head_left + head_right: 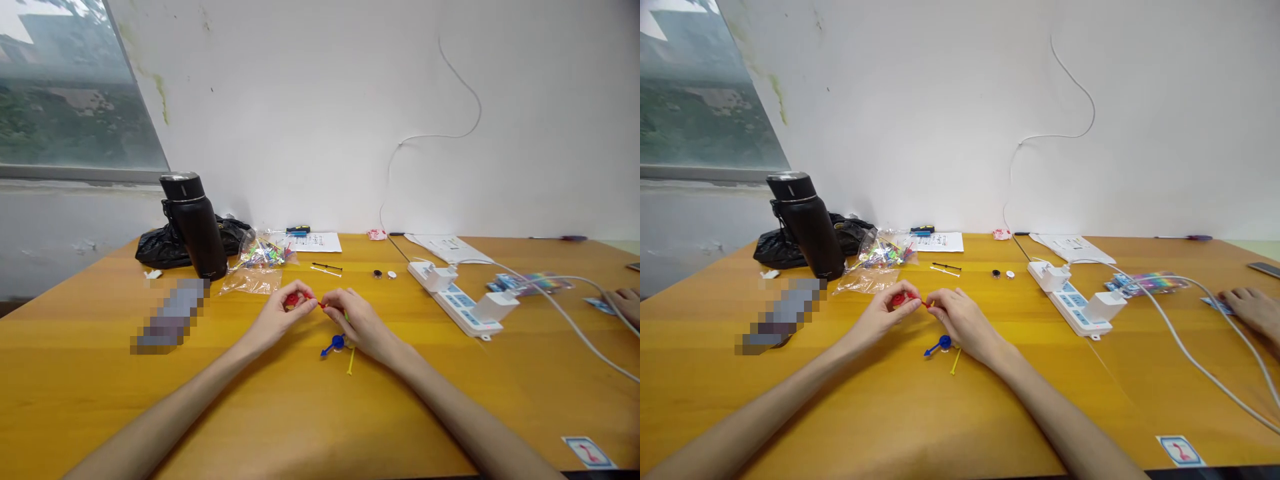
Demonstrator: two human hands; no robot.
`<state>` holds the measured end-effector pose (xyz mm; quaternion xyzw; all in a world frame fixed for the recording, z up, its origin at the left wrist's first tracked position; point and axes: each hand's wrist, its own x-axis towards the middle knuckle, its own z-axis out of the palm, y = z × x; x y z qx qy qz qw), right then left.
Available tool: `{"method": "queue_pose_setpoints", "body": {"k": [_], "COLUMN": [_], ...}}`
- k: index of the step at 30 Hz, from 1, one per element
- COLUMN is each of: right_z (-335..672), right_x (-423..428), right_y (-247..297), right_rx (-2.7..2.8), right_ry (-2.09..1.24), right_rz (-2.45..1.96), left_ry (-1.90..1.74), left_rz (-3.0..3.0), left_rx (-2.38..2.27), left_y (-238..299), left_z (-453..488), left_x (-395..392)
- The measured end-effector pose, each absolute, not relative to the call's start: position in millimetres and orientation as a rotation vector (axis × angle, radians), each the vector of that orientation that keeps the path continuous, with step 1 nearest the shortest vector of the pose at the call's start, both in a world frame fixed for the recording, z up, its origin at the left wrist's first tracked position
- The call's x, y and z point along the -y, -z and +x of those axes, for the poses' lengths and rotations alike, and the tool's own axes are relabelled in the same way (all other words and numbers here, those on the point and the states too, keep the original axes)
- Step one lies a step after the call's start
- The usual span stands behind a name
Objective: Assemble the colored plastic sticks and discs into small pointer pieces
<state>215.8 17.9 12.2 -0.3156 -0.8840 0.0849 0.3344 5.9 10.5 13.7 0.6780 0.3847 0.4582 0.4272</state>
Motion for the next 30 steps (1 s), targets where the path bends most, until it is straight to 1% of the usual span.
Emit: {"method": "queue_pose_setpoints", "body": {"k": [3, 6, 10, 14, 22, 30], "right_z": [218, 222, 230, 235, 234, 233], "right_x": [-18, -21, -26, -29, -26, -27], "right_y": [-11, -11, -12, -14, -18, -15], "right_rx": [2.284, 2.169, 2.078, 2.111, 2.165, 2.113], "right_ry": [-0.228, -0.248, -0.225, -0.165, -0.131, -0.244], "right_rz": [-0.855, -0.938, -0.970, -0.933, -0.914, -0.976], "left_ry": [-1.159, -1.198, -1.223, -1.209, -1.185, -1.203], "left_rz": [1.642, 1.448, 1.242, 1.117, 1.210, 1.252], "left_rx": [-1.004, -1.037, -0.952, -0.890, -0.918, -0.937], "left_y": [-13, -11, -7, -5, -8, -10], "left_z": [5, 2, -2, -2, 3, 1], "left_x": [-13, -18, -23, -22, -16, -16]}}
